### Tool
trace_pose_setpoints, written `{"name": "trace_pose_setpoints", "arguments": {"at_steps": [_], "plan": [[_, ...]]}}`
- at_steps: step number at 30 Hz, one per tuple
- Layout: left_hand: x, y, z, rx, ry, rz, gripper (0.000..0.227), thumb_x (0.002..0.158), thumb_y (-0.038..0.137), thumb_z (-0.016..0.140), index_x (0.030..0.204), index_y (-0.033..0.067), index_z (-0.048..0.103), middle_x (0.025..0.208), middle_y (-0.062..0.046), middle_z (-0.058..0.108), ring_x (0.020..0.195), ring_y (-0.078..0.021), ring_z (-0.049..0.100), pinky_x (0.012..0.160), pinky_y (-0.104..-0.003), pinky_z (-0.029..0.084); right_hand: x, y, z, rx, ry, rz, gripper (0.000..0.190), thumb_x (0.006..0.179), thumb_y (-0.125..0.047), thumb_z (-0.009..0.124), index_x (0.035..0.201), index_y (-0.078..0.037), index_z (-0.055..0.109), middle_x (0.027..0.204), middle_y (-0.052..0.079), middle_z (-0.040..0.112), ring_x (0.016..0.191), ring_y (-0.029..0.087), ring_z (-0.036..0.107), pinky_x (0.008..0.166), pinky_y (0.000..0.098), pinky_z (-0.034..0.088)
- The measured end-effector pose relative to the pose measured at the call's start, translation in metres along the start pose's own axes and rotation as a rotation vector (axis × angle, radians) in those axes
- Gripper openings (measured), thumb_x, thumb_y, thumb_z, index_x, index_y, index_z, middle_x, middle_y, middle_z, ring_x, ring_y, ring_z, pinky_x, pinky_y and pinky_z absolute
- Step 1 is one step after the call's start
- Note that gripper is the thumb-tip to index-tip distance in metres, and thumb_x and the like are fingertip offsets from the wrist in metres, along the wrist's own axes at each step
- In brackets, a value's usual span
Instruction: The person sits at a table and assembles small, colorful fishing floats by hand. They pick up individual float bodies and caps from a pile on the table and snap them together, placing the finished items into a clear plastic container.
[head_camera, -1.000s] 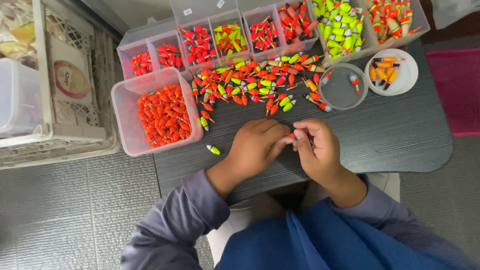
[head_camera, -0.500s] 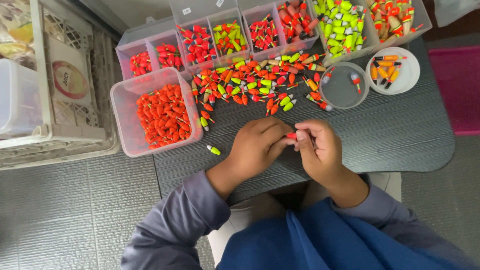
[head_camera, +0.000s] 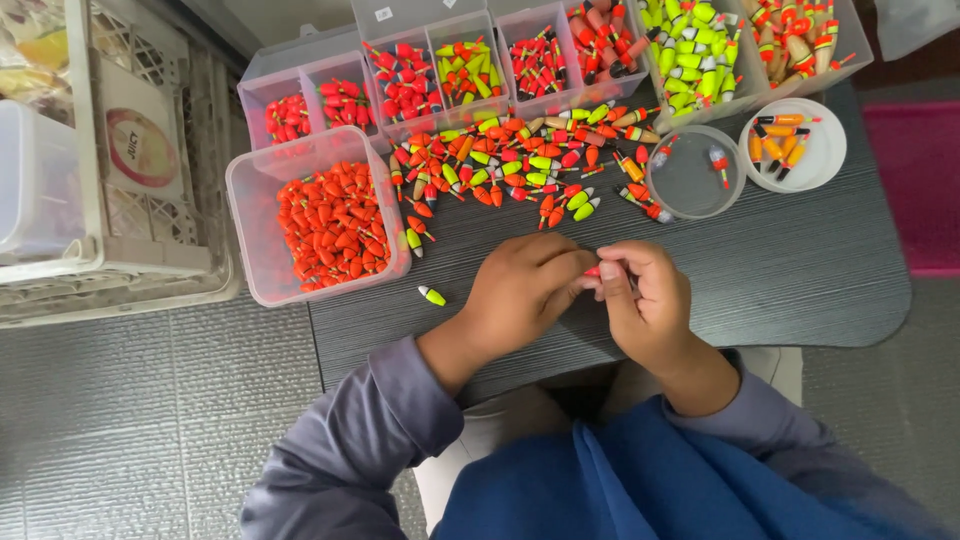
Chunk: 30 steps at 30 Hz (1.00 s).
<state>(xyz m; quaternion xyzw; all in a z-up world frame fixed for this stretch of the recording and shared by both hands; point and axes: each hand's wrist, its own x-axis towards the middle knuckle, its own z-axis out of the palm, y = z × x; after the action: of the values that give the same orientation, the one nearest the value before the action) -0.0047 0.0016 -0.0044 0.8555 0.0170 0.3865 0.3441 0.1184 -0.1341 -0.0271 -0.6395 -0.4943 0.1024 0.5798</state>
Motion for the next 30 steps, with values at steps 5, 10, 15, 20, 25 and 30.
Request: {"name": "trace_pose_setpoints", "arguments": {"at_steps": [5, 10, 15, 20, 25, 30], "plan": [[0.000, 0.003, -0.002, -0.013, -0.002, -0.042, 0.011, 0.096, 0.014, 0.068, 0.101, 0.0048, 0.071, 0.082, -0.013, 0.067, 0.074, -0.0321, 0.069, 0.064, -0.040, 0.056, 0.002, -0.004, 0.002, -0.023, 0.004, -0.021, 0.014, 0.102, 0.001, 0.052, 0.110, 0.007, 0.062, 0.068, 0.011, 0.066, 0.059, 0.014, 0.064, 0.058, 0.0287, 0.056], [-0.004, 0.001, 0.003, -0.017, -0.034, -0.109, 0.017, 0.100, 0.019, 0.061, 0.100, 0.0047, 0.071, 0.079, -0.013, 0.067, 0.071, -0.0330, 0.069, 0.063, -0.042, 0.056, 0.000, -0.002, 0.001, -0.034, -0.007, -0.023, 0.016, 0.102, 0.000, 0.051, 0.111, 0.006, 0.063, 0.070, 0.011, 0.067, 0.059, 0.015, 0.065, 0.059, 0.0296, 0.057], [-0.003, -0.001, 0.000, 0.055, -0.021, -0.006, 0.010, 0.094, 0.008, 0.068, 0.103, 0.0045, 0.070, 0.080, -0.014, 0.066, 0.071, -0.0333, 0.068, 0.063, -0.042, 0.056, 0.000, 0.000, 0.001, -0.007, -0.005, -0.004, 0.017, 0.104, -0.001, 0.049, 0.111, 0.007, 0.061, 0.071, 0.012, 0.069, 0.060, 0.014, 0.064, 0.060, 0.0291, 0.057], [0.000, 0.004, 0.000, 0.029, 0.018, -0.041, 0.013, 0.095, 0.015, 0.069, 0.100, 0.0040, 0.070, 0.082, -0.014, 0.068, 0.075, -0.0334, 0.070, 0.067, -0.043, 0.058, 0.004, -0.004, 0.001, -0.010, -0.017, -0.012, 0.018, 0.103, -0.001, 0.049, 0.113, 0.007, 0.062, 0.071, 0.012, 0.068, 0.060, 0.014, 0.064, 0.059, 0.0287, 0.057], [-0.005, 0.000, -0.001, 0.001, 0.023, -0.100, 0.017, 0.099, 0.019, 0.062, 0.099, 0.0056, 0.072, 0.079, -0.012, 0.068, 0.073, -0.0321, 0.070, 0.066, -0.041, 0.057, 0.020, -0.027, -0.004, -0.073, -0.080, -0.017, 0.019, 0.102, -0.003, 0.051, 0.113, 0.006, 0.064, 0.071, 0.011, 0.067, 0.062, 0.017, 0.066, 0.059, 0.0311, 0.058], [-0.007, -0.011, -0.002, 0.090, 0.156, 0.038, 0.016, 0.098, 0.016, 0.063, 0.108, 0.0064, 0.070, 0.086, -0.011, 0.068, 0.076, -0.0318, 0.070, 0.065, -0.041, 0.057, 0.052, -0.062, 0.003, -0.219, -0.141, -0.110, 0.023, 0.103, -0.005, 0.048, 0.117, 0.002, 0.065, 0.078, 0.013, 0.068, 0.071, 0.026, 0.071, 0.064, 0.0372, 0.060]]}}
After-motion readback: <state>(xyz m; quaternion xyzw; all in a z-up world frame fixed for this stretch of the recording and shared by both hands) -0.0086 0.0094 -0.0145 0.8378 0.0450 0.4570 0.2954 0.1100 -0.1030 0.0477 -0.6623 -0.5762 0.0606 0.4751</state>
